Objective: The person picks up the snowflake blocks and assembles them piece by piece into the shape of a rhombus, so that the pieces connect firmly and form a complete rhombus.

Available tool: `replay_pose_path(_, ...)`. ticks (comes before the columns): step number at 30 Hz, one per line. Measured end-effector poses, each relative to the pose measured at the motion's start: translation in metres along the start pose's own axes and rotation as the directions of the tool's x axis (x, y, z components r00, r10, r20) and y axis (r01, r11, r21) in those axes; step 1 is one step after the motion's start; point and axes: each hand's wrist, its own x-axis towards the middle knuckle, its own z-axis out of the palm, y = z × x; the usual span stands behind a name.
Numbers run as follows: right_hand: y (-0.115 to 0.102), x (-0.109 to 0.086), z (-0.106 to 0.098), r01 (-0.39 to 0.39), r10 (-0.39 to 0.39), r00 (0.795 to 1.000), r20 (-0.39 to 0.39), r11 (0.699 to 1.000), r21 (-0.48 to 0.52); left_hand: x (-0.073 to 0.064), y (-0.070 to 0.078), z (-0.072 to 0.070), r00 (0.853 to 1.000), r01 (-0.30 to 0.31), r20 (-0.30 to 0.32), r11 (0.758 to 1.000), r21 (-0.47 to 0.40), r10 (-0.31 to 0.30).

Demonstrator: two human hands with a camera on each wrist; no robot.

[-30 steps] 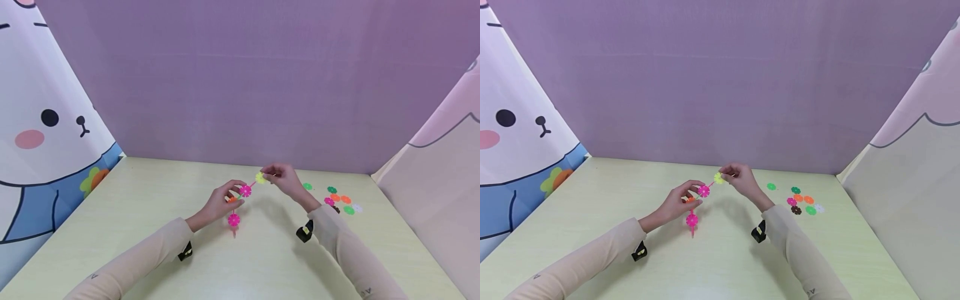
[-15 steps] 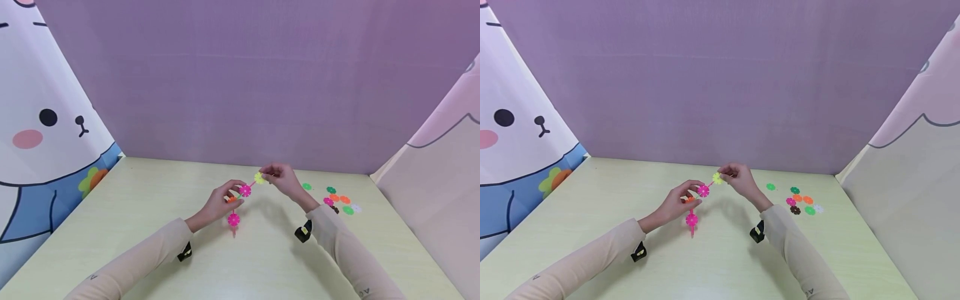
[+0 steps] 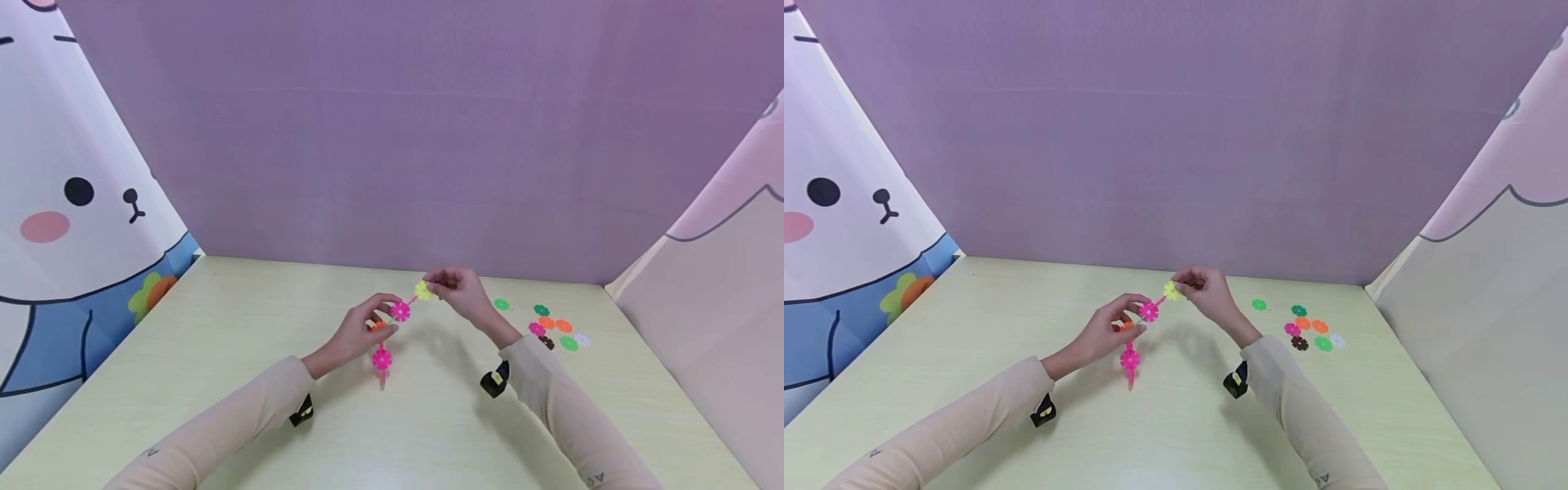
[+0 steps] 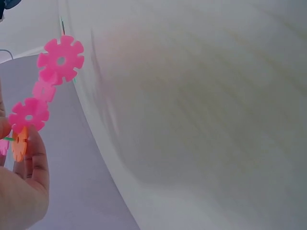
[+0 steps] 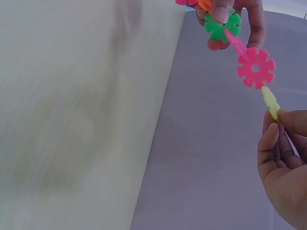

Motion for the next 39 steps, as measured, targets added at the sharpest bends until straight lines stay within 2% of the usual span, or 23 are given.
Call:
replay_pose_path(5,-0.004,-0.001,0.000,0.002,-0.002,1.000,-0.008,1.000,0.008,0.001,0.000,0.001,1.000,0.019,0.002,1.000,0.011,-0.019)
replay_pose_path(12,-0.006,-0.003,0.001,0.012,-0.012,1.000,-0.004,1.000,-0.011,0.011,-0.029,0.011,0.999,0.043,-0.030,0.999,0.001,-0.043)
replay_pose_path(17,-0.008,-0.003,0.002,0.025,-0.025,1.000,-0.015,0.999,-0.027,0.015,-0.035,0.014,0.999,0.011,-0.053,1.000,0.008,-0.010)
replay_pose_path(23,-0.011,-0.003,0.006,0.055,-0.056,0.998,-0.017,0.997,-0.053,0.016,-0.033,0.014,0.996,-0.011,-0.089,0.994,0.105,0.020)
replay_pose_path(25,-0.012,-0.004,0.007,0.065,-0.067,0.998,-0.021,0.996,-0.064,0.016,-0.033,0.014,0.994,-0.021,-0.105,0.994,0.111,0.032)
replay_pose_path(27,-0.013,-0.004,0.008,0.079,-0.081,0.996,-0.026,0.994,-0.072,0.016,-0.032,0.014,0.992,-0.021,-0.121,0.996,0.092,0.032)
replay_pose_path(30,-0.014,-0.004,0.010,0.108,-0.111,0.993,-0.033,0.991,-0.073,0.016,-0.030,0.013,0.990,-0.005,-0.144,1.000,0.017,0.007)
replay_pose_path(34,-0.014,-0.005,0.015,0.149,-0.151,0.987,-0.058,0.988,-0.041,0.013,-0.016,0.010,0.988,0.008,-0.153,0.997,-0.077,-0.020)
replay_pose_path(37,-0.014,-0.006,0.018,0.166,-0.168,0.982,-0.087,0.986,-0.024,0.011,-0.005,0.007,0.987,0.014,-0.155,0.993,-0.114,-0.032)
replay_pose_path(39,-0.014,-0.007,0.020,0.171,-0.173,0.980,-0.102,0.985,-0.028,0.011,-0.006,0.007,0.986,0.029,-0.158,0.991,-0.128,-0.050)
